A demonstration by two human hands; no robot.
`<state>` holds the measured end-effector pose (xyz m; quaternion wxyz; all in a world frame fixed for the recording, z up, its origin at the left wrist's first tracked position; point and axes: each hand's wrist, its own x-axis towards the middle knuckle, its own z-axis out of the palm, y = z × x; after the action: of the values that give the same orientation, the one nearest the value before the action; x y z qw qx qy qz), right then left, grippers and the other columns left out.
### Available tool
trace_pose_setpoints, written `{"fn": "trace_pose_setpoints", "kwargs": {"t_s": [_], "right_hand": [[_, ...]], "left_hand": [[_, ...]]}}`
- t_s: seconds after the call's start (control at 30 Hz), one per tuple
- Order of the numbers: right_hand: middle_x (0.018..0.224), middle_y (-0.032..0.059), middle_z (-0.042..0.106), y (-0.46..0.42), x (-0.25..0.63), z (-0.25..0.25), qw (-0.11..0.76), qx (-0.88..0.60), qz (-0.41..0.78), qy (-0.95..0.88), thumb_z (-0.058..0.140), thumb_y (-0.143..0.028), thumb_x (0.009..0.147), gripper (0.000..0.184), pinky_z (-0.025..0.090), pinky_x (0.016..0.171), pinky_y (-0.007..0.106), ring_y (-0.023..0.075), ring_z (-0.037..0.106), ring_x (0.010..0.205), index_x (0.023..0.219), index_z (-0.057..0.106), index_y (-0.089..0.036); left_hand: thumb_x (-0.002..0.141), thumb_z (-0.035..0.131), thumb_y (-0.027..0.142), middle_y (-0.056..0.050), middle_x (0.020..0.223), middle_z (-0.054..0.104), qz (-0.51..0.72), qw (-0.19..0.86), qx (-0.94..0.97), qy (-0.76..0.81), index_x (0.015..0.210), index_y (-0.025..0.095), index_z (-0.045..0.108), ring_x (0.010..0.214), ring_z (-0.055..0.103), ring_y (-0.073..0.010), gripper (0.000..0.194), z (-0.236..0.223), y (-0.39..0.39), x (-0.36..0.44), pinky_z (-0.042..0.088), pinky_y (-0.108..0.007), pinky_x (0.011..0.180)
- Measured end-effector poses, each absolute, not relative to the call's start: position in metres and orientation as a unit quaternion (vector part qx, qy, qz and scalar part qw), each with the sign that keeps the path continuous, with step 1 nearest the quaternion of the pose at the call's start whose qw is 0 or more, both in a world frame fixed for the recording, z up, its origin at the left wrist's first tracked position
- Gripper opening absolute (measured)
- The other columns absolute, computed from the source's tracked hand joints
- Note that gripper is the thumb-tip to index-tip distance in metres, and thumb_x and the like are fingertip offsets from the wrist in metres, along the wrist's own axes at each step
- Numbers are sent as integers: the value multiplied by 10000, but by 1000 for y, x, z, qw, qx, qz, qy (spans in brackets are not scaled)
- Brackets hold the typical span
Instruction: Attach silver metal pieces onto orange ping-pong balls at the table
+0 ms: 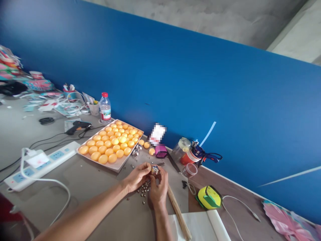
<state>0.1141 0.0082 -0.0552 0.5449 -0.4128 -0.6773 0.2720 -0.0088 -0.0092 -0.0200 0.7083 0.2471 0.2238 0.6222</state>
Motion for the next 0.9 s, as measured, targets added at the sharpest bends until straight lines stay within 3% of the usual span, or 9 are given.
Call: {"fn": "trace_pose_setpoints", "kwargs": {"t_s": [0.5, 0.9], "right_hand": [[1068, 116, 592, 11, 111, -65, 583, -424, 327, -611, 568, -278, 773, 372, 499, 833, 410, 224, 605, 960, 1120, 484, -175], [1008, 86, 615, 7, 107, -53, 581, -398, 371, -606, 605, -291, 767, 341, 499, 769, 362, 195, 610, 883, 1059, 461, -190]], "left_hand": [[612, 791, 344, -46, 823, 621, 621, 694, 263, 254, 632, 132, 565, 756, 534, -141, 311, -16, -10, -5, 374, -272, 774], [593, 805, 317, -53, 866, 636, 633, 698, 236, 238, 608, 129, 560, 751, 534, -134, 310, -19, -11, -2, 361, -240, 702]]}}
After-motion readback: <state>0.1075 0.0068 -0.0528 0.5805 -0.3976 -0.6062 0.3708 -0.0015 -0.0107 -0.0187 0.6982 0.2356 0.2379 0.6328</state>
